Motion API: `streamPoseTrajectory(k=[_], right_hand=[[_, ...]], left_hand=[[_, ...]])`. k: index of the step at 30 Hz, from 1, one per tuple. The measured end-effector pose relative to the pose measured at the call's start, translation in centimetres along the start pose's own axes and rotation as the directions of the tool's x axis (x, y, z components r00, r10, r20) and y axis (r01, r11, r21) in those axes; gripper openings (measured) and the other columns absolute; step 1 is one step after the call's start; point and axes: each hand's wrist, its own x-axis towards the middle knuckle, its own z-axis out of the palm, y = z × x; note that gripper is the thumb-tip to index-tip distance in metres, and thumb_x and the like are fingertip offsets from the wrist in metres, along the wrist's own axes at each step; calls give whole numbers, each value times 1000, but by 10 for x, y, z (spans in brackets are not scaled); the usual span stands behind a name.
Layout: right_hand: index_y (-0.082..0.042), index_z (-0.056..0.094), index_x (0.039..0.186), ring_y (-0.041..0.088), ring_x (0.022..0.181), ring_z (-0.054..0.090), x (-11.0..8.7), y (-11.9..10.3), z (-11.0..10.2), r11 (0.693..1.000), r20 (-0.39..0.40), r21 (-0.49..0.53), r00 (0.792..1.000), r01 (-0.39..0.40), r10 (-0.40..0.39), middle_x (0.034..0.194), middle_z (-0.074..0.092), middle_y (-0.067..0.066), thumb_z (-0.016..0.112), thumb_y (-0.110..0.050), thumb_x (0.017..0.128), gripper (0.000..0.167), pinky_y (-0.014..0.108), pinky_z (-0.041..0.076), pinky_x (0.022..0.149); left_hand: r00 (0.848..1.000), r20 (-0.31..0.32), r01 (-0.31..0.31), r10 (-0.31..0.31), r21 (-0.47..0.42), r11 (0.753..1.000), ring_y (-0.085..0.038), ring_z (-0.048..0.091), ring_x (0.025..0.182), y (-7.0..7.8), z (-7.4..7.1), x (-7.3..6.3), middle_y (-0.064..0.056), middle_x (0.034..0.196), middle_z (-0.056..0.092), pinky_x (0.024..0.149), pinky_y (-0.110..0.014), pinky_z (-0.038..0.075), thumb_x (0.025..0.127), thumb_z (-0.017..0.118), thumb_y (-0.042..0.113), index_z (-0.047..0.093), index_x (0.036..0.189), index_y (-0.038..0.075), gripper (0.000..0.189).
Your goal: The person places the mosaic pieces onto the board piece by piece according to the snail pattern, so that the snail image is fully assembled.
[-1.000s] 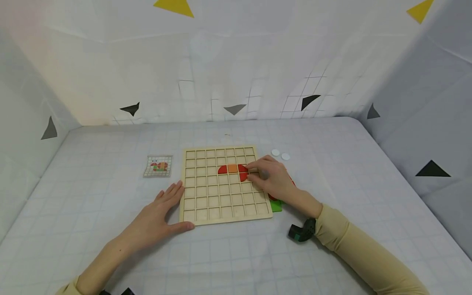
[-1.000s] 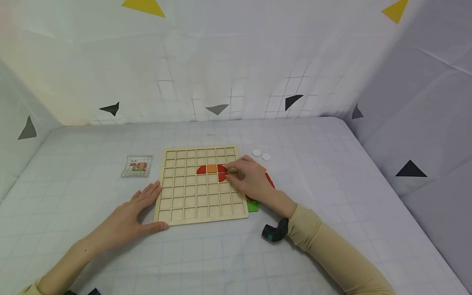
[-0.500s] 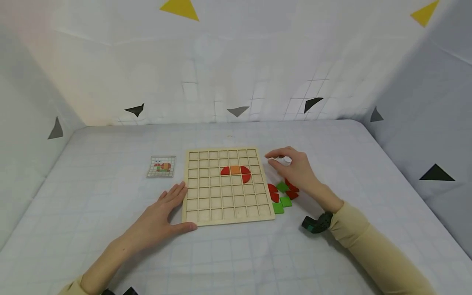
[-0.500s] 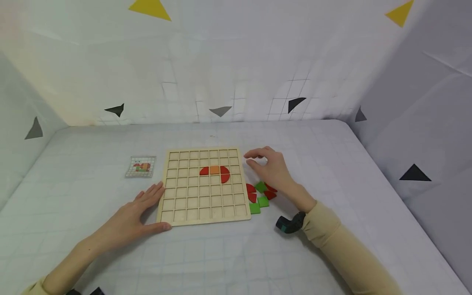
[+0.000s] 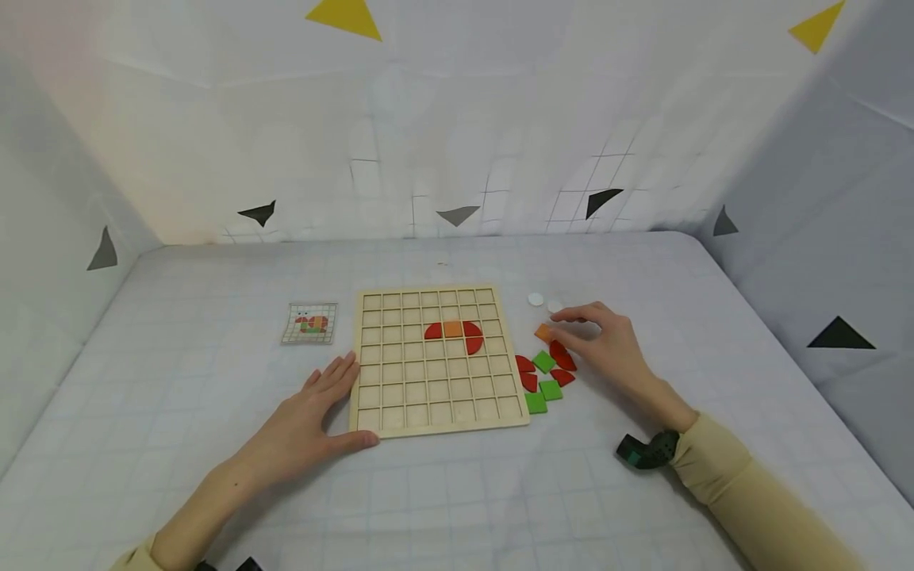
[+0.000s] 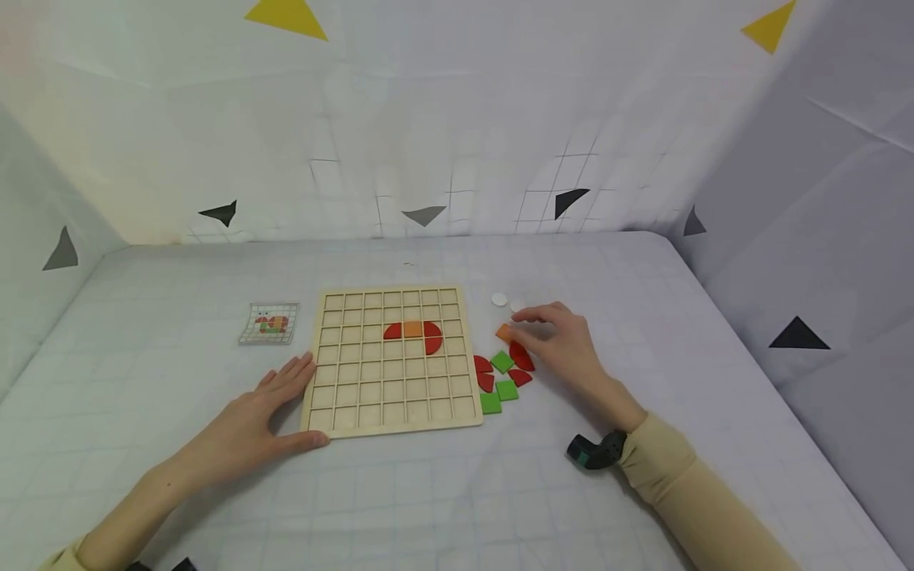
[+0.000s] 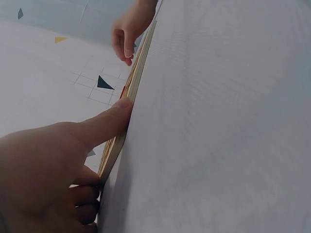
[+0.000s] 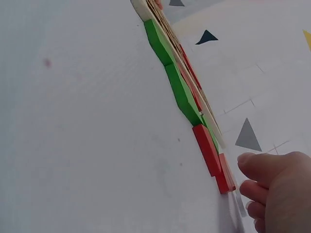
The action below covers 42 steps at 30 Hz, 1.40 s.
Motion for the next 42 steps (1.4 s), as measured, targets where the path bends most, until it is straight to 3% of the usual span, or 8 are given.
streamPoseTrajectory(k=[8,16,23,28,36,42], right_hand=[[-16,76,107,11,97,63,1,7,8,996,5,52,997,77,-77,100,72,-4,87,-21,79,31,23,50,87],[-16,76,107,13,95,65,0,6,7,997,-8,37,997,73,-72,99,73,-3,86,-18,80,29,25,51,86],[-15,76,109,12,95,64,-1,10,6,991,-3,48,992,128,-128,99,73,-4,84,-11,81,29,23,51,85],[-16,76,110,8,96,63,-1,11,6,994,-5,28,994,109,-109,101,72,-6,84,-15,81,30,20,51,83],[-15,77,107,13,91,63,-2,9,5,998,-28,20,998,62,-61,99,72,-2,84,-18,82,26,21,50,77],[-14,78,103,14,88,65,-3,12,7,996,-60,5,994,90,-89,94,73,-1,85,-15,80,25,18,50,76]], left_hand=[[1000,-5,8,-8,9,1000,-30,16,154,-3,0,-1,-2,168,17,125,-56,16,79,69,70,27,159,10,108],[1000,-2,15,-15,11,1000,-29,15,154,0,-1,-1,-1,168,17,125,-55,16,79,68,71,26,159,12,108],[1000,-6,3,-3,10,1000,-29,16,154,0,-1,-1,-1,168,17,125,-54,17,78,70,70,26,159,12,108],[1000,-10,-15,15,11,1000,-28,17,154,0,-1,0,-3,167,18,125,-53,17,79,71,68,26,159,10,108],[1000,-11,-14,14,11,1000,-29,17,154,0,0,0,-3,167,19,125,-53,17,78,70,69,27,158,10,109],[1000,-15,-16,16,18,1000,-29,18,154,0,0,0,-3,167,19,125,-54,18,78,70,70,27,159,11,109]])
